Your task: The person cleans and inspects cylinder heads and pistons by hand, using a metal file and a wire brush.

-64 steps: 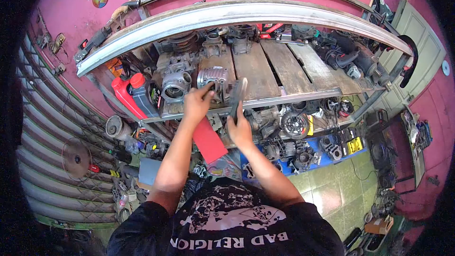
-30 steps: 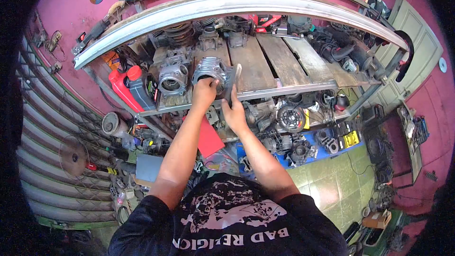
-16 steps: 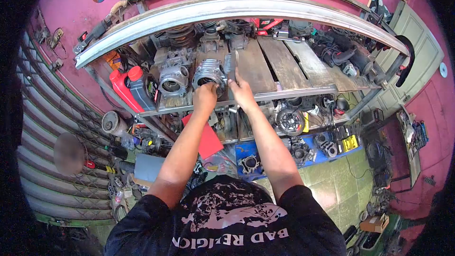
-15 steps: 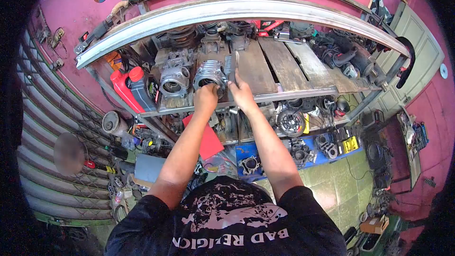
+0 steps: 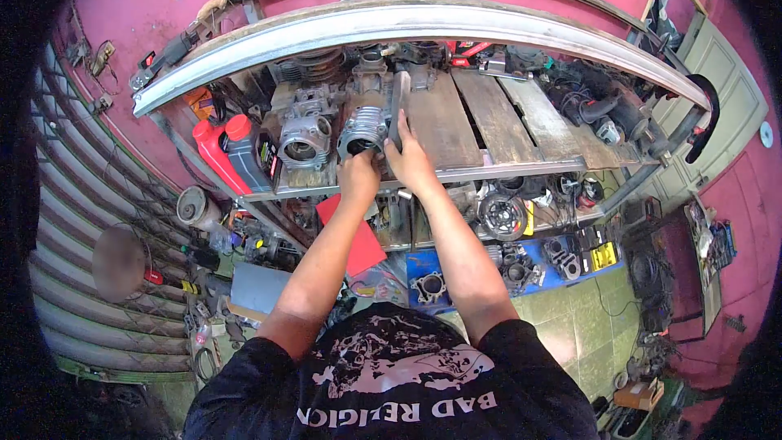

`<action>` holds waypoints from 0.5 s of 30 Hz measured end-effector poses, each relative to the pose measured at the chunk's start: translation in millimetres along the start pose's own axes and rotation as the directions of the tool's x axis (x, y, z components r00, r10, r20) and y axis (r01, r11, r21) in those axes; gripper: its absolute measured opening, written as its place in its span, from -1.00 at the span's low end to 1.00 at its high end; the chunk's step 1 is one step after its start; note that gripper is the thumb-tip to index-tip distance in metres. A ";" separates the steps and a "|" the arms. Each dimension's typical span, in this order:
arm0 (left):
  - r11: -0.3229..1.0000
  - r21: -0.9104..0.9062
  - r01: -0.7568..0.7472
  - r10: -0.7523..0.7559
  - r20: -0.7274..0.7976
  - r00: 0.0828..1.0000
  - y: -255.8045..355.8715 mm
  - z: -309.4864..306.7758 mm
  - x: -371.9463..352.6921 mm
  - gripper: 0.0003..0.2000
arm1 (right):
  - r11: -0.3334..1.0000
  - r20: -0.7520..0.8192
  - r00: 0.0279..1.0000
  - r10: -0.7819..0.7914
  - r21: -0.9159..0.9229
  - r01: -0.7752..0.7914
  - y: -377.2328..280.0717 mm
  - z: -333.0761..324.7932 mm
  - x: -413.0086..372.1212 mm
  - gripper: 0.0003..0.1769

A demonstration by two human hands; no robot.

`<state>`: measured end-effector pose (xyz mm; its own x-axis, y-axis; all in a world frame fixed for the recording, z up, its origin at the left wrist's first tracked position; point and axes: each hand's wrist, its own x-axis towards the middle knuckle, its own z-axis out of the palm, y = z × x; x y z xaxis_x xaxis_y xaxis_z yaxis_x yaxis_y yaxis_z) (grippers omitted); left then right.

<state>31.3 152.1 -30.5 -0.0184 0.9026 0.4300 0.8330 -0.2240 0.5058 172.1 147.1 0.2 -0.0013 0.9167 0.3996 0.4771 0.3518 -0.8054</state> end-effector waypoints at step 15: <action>1.000 -0.016 0.015 -0.016 -0.070 0.997 2.0 3.5 -4.6 -0.88 | 0.951 0.084 0.983 0.163 0.252 -0.179 28.3 -6.2 -34.0 -0.21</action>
<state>34.9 148.7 -34.1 -0.0709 0.8780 0.4733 0.8237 -0.2161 0.5242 191.1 124.8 -33.4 0.0030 0.9743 0.2251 0.2330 0.2182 -0.9477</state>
